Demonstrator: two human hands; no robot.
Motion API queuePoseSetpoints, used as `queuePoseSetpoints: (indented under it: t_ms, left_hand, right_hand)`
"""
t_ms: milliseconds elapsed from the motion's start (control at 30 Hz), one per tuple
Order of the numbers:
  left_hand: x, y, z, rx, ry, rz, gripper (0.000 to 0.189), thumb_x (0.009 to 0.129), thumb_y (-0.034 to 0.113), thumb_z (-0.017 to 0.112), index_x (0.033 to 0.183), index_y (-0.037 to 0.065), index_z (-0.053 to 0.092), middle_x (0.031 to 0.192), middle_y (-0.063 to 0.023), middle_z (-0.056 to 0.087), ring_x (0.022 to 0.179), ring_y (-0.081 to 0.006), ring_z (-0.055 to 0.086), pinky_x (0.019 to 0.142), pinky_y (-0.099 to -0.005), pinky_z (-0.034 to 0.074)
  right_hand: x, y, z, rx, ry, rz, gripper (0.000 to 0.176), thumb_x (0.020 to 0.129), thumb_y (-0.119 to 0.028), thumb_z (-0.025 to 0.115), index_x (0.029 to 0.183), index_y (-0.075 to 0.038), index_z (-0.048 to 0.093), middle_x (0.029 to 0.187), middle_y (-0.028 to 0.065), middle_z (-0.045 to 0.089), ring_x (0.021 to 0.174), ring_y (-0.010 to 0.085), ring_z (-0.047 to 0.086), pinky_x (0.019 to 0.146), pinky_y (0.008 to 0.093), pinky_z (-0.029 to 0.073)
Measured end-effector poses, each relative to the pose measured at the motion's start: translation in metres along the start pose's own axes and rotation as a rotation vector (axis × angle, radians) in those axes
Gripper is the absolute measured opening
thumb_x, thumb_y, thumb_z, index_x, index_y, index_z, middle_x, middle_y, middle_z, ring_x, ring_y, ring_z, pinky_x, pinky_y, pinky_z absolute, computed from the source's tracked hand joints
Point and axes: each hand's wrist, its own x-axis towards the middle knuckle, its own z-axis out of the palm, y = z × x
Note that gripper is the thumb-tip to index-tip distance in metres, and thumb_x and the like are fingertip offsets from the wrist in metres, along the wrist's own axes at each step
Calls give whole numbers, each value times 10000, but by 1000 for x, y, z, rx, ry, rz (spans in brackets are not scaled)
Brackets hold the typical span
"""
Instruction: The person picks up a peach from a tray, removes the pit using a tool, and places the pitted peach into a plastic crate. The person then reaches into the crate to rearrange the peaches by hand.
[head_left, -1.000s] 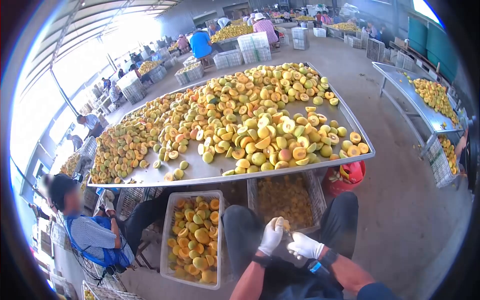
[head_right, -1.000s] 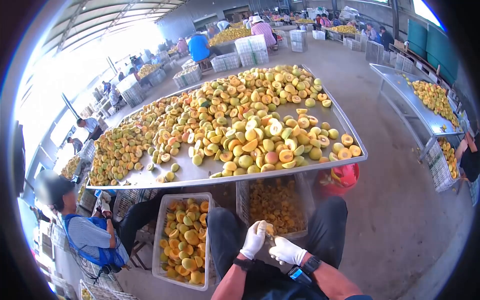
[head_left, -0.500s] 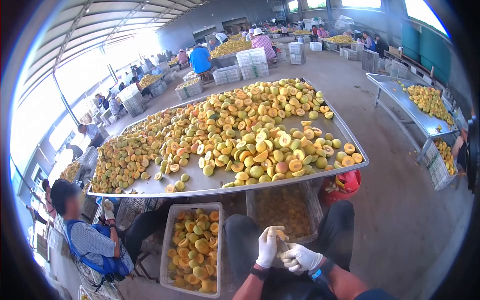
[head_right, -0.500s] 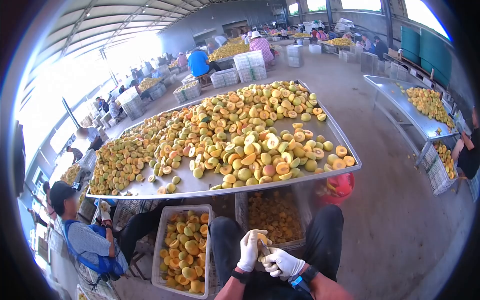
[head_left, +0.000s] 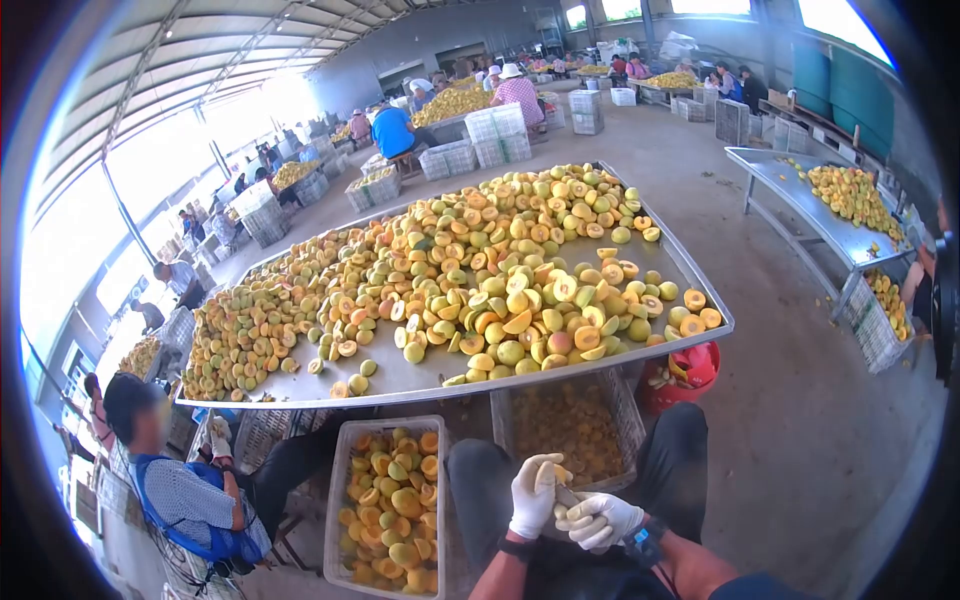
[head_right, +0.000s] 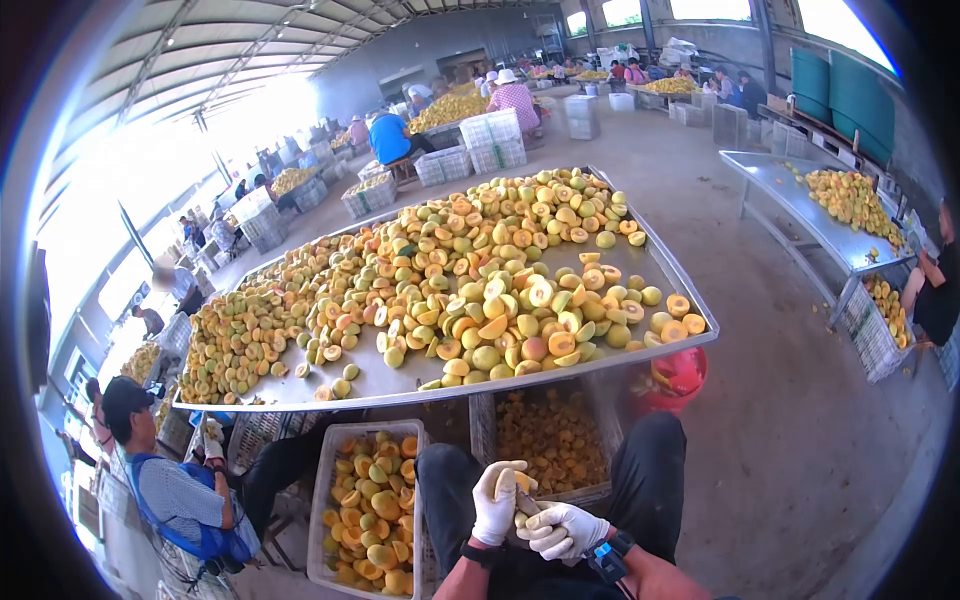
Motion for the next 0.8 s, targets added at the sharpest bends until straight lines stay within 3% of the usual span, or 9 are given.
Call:
queuePoseSetpoints:
  t_ms: [67, 167, 267, 367, 500, 567, 667, 800]
  left_hand:
    - [2, 12, 0, -145, -61, -160, 397, 996, 367, 554, 1108, -9, 611, 832, -122, 702, 586, -99, 614, 569, -215, 497]
    - [0, 9, 6, -195, -13, -86, 398, 997, 366, 551, 1099, -14, 612, 842, -137, 700, 569, -108, 620, 564, -221, 503]
    - [-8, 19, 8, -192, 28, -130, 395, 1003, 353, 536, 1093, -24, 612, 835, -150, 693, 554, -124, 622, 556, -233, 509]
    - [-2, 7, 5, -125, -8, -168, 376, 1009, 328, 526, 1079, -30, 616, 812, -152, 683, 547, -135, 619, 547, -245, 513]
    - [6, -1, 4, -228, -104, -348, 362, 1008, 310, 520, 1051, -33, 628, 784, -149, 671, 541, -151, 620, 541, -255, 517]
    - [11, -3, 7, -247, -121, -376, 373, 1008, 319, 517, 1048, -34, 630, 781, -148, 670, 541, -152, 620, 541, -256, 516]
    - [16, -2, 10, -281, -154, -428, 390, 1002, 340, 520, 1038, -30, 639, 774, -143, 667, 545, -156, 623, 537, -256, 511]
    - [25, -4, 18, -304, -138, -477, 415, 1004, 370, 488, 1017, -13, 649, 764, -135, 660, 546, -167, 620, 536, -254, 494]
  right_hand:
    - [3, 0, -2, 86, -17, -16, 107, 985, -71, 466, 1024, 17, 512, 635, -30, 359, 419, 20, 291, 328, 171, 272]
    - [2, 5, -4, 86, -55, -65, 121, 988, -74, 459, 1021, 24, 520, 633, -28, 362, 418, 24, 292, 328, 172, 270]
    - [0, 10, 7, 143, -126, -49, 122, 986, -68, 460, 1018, 31, 524, 636, -28, 363, 422, 26, 294, 333, 173, 274]
    - [0, 6, -1, -57, 8, -81, 97, 980, -72, 470, 1025, 2, 513, 672, -32, 379, 427, 16, 301, 342, 157, 282]
    - [-2, 2, -14, 10, -8, -55, 120, 975, -80, 479, 1045, 8, 522, 670, -29, 392, 423, 16, 305, 340, 156, 277]
    - [-2, 3, -19, 244, -91, -43, 164, 976, -81, 471, 1067, 43, 529, 647, -27, 375, 434, 17, 318, 335, 162, 301]
    - [2, 3, -25, 320, -257, -74, 188, 970, -75, 472, 1094, 51, 533, 658, -28, 383, 443, 10, 333, 341, 152, 326]
    - [4, -4, -28, 333, -283, -122, 231, 945, -88, 520, 1111, 72, 534, 689, -18, 425, 455, 6, 363, 354, 140, 360]
